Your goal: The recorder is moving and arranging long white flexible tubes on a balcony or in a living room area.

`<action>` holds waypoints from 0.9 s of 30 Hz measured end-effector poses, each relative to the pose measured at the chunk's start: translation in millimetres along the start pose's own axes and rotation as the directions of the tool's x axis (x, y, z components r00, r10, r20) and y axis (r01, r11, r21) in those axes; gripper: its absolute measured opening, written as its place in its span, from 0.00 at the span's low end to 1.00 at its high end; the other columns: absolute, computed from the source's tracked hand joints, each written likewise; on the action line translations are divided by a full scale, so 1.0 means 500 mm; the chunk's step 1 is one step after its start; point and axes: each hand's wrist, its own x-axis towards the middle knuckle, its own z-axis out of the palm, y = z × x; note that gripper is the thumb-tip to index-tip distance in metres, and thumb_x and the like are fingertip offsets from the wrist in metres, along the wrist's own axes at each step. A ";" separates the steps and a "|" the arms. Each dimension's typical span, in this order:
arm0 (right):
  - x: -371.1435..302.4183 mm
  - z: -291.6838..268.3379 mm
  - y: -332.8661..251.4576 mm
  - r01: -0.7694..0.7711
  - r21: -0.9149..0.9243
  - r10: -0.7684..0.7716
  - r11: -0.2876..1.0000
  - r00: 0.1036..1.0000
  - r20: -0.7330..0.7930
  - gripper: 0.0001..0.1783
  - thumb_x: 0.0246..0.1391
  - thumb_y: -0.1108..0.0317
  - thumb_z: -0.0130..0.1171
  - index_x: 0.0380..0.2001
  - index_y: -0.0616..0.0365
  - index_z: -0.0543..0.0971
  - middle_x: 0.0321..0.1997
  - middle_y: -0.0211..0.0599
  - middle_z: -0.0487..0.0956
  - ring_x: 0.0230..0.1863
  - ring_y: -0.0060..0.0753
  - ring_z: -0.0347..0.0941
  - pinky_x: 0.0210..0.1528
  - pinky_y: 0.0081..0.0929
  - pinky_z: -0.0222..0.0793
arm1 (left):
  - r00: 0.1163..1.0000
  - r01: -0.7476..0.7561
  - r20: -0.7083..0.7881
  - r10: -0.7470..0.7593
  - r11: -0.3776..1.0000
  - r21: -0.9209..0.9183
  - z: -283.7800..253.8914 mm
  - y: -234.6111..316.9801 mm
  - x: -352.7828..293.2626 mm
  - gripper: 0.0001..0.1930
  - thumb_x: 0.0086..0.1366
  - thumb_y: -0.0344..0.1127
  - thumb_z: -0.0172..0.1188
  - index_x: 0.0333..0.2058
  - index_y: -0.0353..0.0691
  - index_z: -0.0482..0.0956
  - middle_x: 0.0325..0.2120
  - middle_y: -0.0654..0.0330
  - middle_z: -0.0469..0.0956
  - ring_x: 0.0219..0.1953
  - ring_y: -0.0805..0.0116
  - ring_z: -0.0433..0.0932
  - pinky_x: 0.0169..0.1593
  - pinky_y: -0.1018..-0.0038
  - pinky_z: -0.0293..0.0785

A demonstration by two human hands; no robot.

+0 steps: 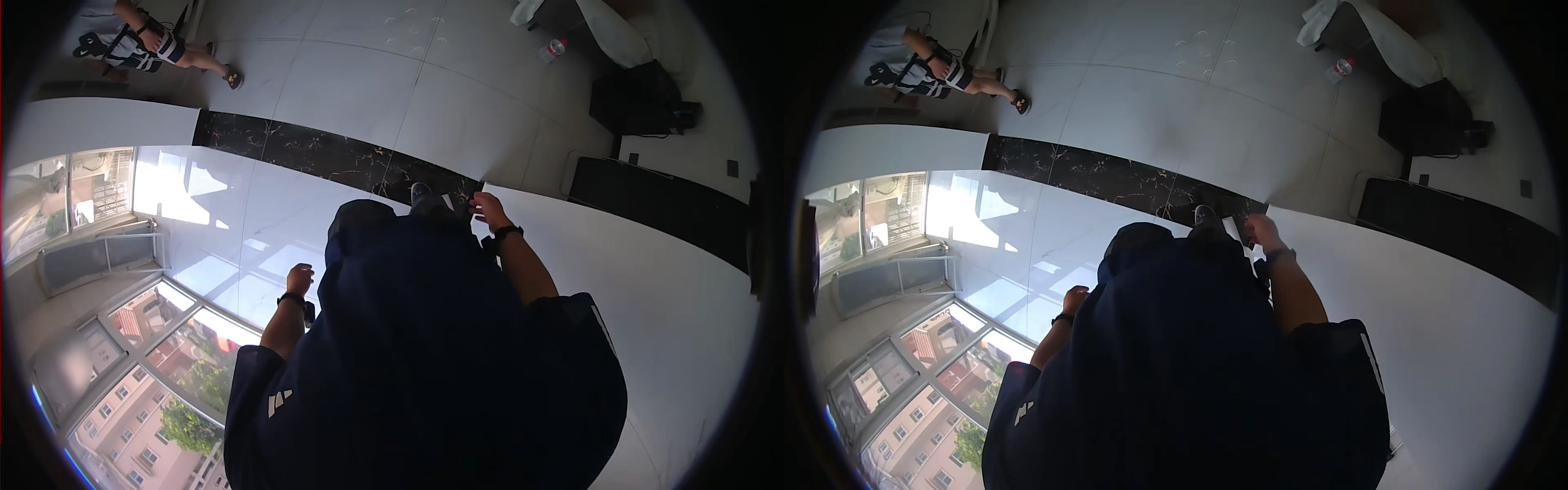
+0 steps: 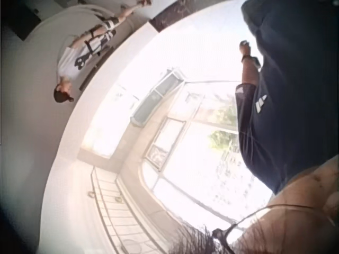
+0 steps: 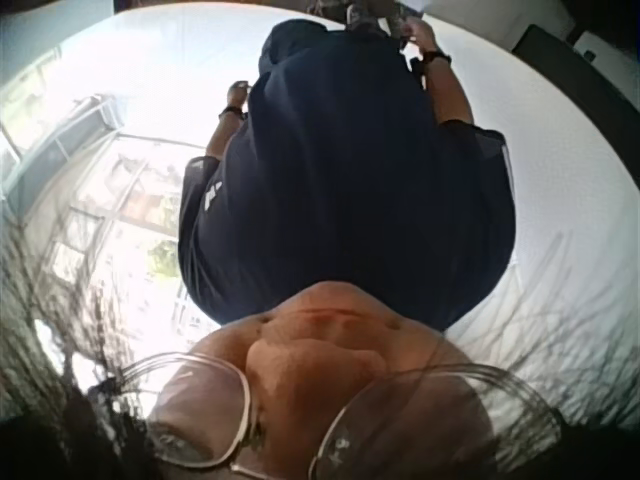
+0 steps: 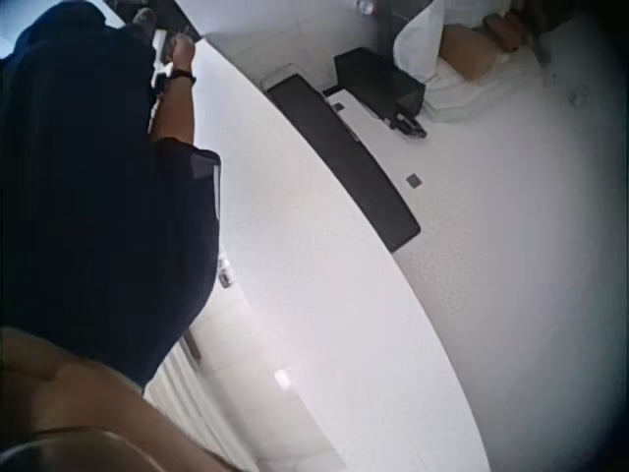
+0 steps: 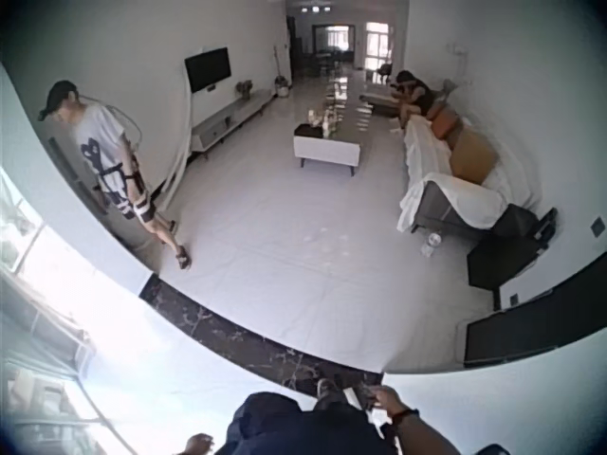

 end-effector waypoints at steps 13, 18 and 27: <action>0.354 0.267 -0.786 0.082 -0.172 -0.097 0.982 0.992 -0.082 0.26 0.60 0.52 0.55 0.58 0.50 0.71 0.53 0.34 0.78 0.49 0.35 0.76 0.52 0.37 0.68 | 0.978 -0.168 0.109 0.175 0.983 -0.072 -0.181 0.237 0.409 0.14 0.62 0.31 0.56 0.45 0.35 0.81 0.40 0.49 0.83 0.46 0.59 0.82 0.50 0.66 0.77; 0.407 0.344 -0.737 -0.153 -0.216 0.153 0.964 0.988 -0.018 0.16 0.60 0.59 0.54 0.49 0.48 0.76 0.41 0.32 0.81 0.41 0.32 0.79 0.39 0.30 0.69 | 0.994 0.034 0.105 -0.010 0.973 -0.229 -0.500 0.591 0.742 0.14 0.65 0.31 0.53 0.47 0.34 0.80 0.40 0.53 0.83 0.35 0.63 0.85 0.34 0.73 0.82; 0.667 0.415 -0.967 -0.249 -0.677 0.323 0.692 0.946 -0.018 0.13 0.61 0.61 0.51 0.47 0.49 0.76 0.38 0.30 0.81 0.35 0.31 0.78 0.33 0.31 0.69 | 0.929 -0.366 -0.265 0.260 0.763 -0.533 -0.878 1.117 1.118 0.17 0.65 0.37 0.56 0.49 0.34 0.79 0.36 0.57 0.84 0.33 0.68 0.84 0.34 0.75 0.75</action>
